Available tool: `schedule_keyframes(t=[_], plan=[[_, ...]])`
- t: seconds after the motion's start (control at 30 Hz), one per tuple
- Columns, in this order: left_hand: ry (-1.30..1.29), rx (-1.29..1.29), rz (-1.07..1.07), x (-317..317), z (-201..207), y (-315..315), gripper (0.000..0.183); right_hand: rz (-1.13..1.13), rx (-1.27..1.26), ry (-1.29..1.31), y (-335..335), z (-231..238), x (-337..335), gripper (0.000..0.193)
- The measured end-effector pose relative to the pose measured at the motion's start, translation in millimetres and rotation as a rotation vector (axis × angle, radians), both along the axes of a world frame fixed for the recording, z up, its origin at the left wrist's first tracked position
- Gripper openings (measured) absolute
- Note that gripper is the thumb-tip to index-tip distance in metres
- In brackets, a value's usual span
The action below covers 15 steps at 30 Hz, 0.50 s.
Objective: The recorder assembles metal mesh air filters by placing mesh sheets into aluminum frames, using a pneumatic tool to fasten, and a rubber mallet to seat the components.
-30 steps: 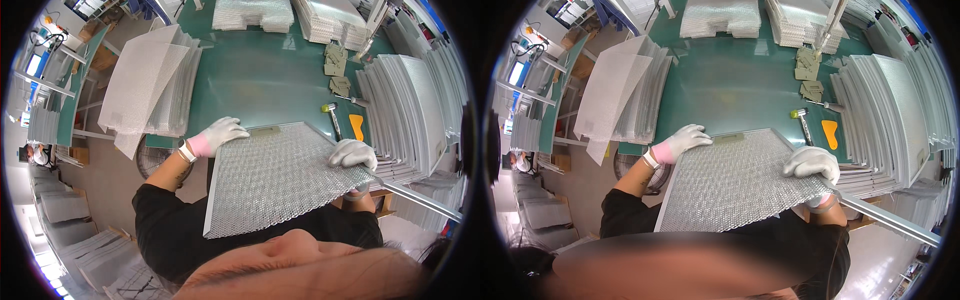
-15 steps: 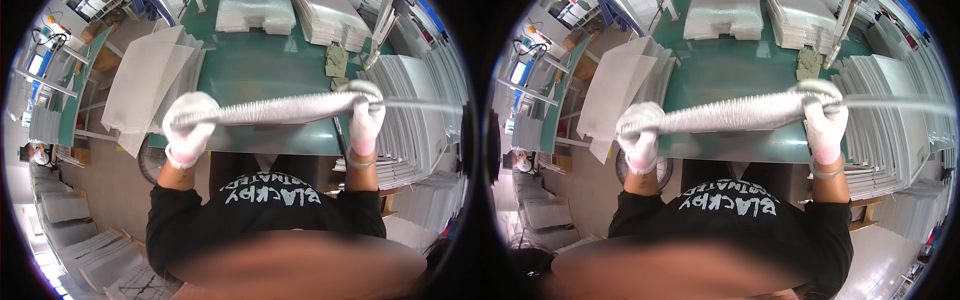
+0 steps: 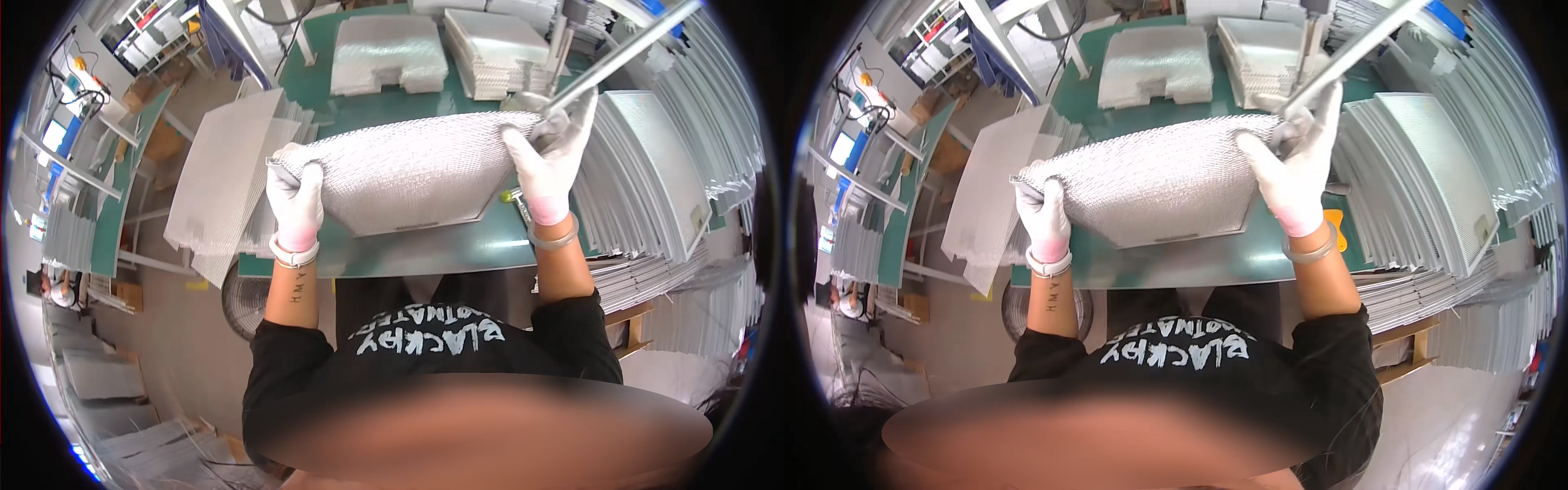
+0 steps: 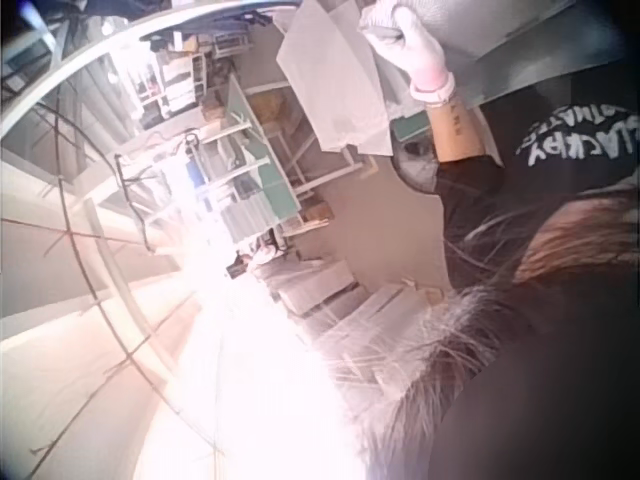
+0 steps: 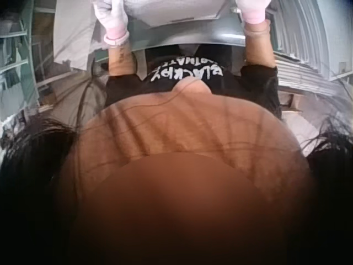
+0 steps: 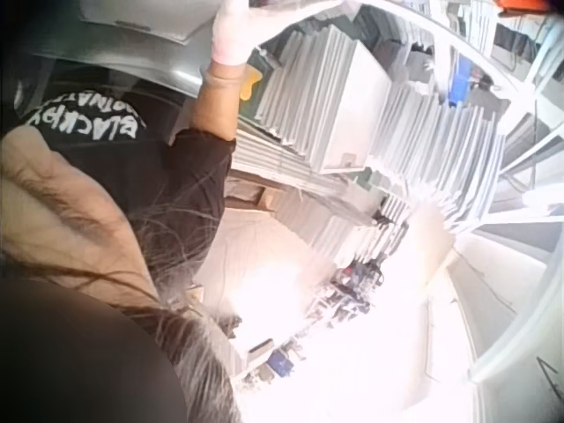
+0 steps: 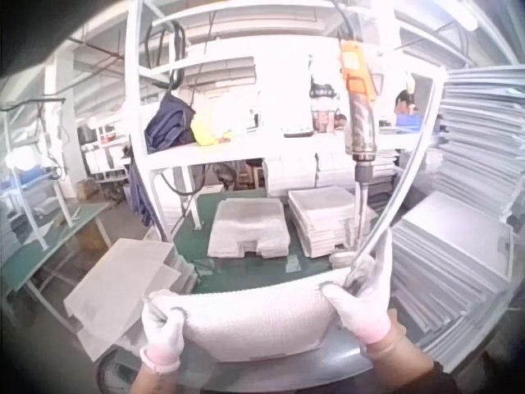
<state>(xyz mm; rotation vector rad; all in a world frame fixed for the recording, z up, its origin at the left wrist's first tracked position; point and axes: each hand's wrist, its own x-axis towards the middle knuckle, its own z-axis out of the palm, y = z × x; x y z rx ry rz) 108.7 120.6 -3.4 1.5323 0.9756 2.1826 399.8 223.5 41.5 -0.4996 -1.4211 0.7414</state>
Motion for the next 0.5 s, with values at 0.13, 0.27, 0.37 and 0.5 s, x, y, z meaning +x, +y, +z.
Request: schedule_keyframes(t=[0.13,0.27,0.37,0.5], plan=[[-0.054,-0.053,-0.038,-1,4,2,0.020,0.084,0.181,-0.330,13,32,24,0.072],[-0.117,-0.128,-0.013,-3,-6,-5,0.026,0.267,0.205,-0.807,11,73,34,0.035],[-0.119,-0.078,-0.060,-1,-8,-6,0.028,0.349,0.303,-0.885,8,86,31,0.025],[-0.147,-0.056,-0.085,-5,0,-8,0.024,0.273,0.283,-1.056,-6,104,16,0.032]])
